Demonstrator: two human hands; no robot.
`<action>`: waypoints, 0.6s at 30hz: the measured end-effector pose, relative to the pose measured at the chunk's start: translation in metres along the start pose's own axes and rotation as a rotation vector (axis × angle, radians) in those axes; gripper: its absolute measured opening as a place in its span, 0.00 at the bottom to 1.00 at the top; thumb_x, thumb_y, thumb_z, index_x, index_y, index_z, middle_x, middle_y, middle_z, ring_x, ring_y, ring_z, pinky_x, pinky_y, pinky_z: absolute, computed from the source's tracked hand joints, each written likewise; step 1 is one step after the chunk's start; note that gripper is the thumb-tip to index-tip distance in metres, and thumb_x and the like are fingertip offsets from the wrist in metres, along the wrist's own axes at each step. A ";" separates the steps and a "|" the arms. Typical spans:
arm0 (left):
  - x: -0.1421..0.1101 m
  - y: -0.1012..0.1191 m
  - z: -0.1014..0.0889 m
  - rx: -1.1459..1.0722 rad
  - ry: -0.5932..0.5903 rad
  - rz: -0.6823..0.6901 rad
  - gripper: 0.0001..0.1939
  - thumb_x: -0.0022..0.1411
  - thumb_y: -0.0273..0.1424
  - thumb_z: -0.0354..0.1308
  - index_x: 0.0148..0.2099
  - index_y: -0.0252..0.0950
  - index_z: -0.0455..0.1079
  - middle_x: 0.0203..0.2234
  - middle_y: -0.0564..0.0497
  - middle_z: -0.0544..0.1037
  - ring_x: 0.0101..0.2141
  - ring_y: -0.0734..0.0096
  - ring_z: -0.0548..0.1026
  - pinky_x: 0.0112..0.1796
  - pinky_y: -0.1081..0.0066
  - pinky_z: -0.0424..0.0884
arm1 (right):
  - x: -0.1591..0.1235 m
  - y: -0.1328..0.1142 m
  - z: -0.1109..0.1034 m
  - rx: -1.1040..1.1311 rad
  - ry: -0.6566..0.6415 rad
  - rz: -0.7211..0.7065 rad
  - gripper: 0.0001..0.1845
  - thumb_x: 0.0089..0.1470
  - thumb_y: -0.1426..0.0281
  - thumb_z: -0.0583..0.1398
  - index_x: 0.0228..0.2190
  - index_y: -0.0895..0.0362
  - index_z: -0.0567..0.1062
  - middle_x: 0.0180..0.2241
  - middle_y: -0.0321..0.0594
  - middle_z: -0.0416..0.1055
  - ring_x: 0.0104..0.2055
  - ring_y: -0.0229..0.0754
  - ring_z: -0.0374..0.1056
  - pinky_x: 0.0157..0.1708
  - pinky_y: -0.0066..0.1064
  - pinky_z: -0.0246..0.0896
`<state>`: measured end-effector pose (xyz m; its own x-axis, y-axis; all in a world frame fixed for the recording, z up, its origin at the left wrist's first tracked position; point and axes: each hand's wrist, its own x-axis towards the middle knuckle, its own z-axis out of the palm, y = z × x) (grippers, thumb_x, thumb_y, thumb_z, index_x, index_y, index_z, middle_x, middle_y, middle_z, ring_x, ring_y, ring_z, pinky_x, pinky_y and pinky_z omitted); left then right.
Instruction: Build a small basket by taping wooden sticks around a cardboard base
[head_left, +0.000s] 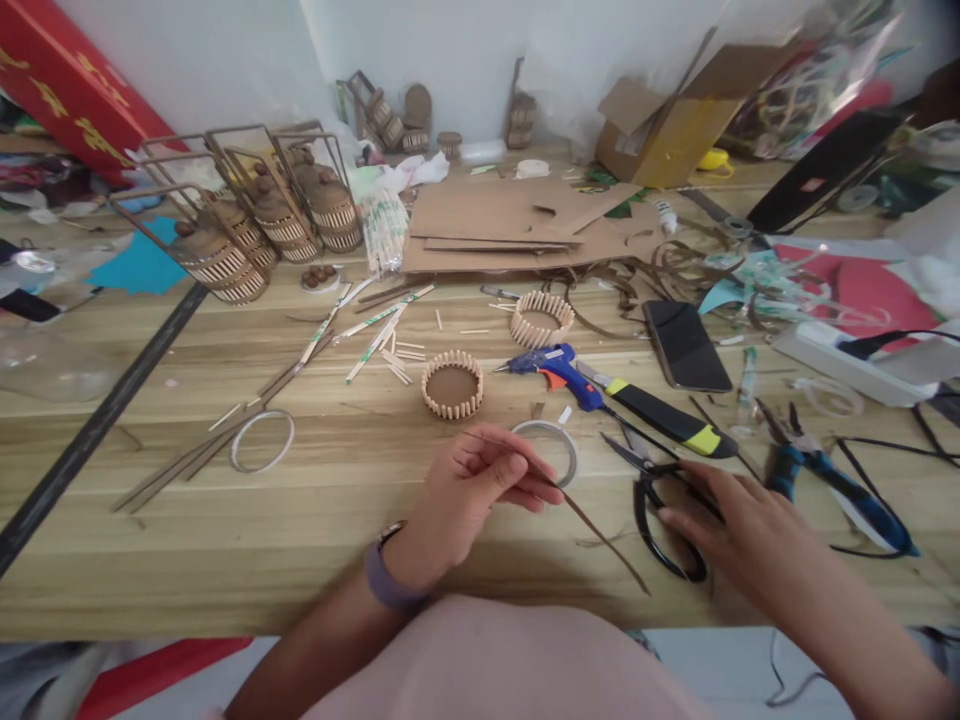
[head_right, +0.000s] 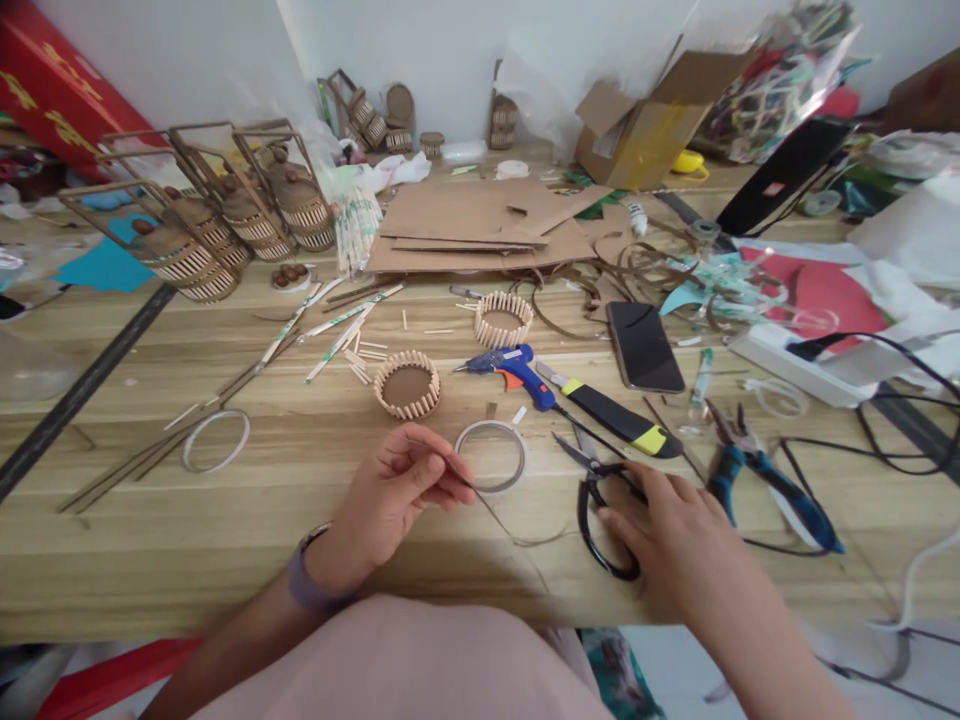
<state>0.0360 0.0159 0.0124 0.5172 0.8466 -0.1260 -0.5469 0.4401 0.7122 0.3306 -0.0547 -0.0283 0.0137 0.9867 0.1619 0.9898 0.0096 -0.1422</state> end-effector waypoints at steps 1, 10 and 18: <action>0.000 0.000 0.001 -0.004 0.014 -0.004 0.12 0.56 0.35 0.70 0.37 0.34 0.73 0.29 0.51 0.84 0.29 0.71 0.83 0.27 0.81 0.75 | -0.003 0.004 0.005 -0.046 0.007 -0.023 0.23 0.56 0.55 0.52 0.47 0.56 0.72 0.41 0.56 0.77 0.43 0.64 0.73 0.42 0.53 0.67; -0.001 0.002 0.004 0.009 0.114 -0.103 0.16 0.50 0.36 0.74 0.34 0.32 0.73 0.28 0.49 0.83 0.29 0.70 0.82 0.29 0.79 0.75 | 0.002 -0.013 -0.010 0.199 -0.074 0.099 0.22 0.57 0.61 0.57 0.52 0.55 0.66 0.40 0.54 0.73 0.40 0.54 0.75 0.38 0.44 0.72; 0.000 0.000 0.004 0.119 0.090 -0.101 0.15 0.48 0.38 0.73 0.31 0.33 0.76 0.24 0.51 0.79 0.27 0.72 0.78 0.33 0.72 0.74 | 0.006 -0.054 -0.054 0.347 -0.098 -0.131 0.30 0.55 0.52 0.61 0.56 0.49 0.68 0.38 0.44 0.70 0.35 0.46 0.70 0.34 0.35 0.69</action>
<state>0.0390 0.0149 0.0154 0.5018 0.8256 -0.2580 -0.4104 0.4898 0.7692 0.2845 -0.0581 0.0332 -0.1397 0.9842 0.1085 0.8751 0.1740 -0.4515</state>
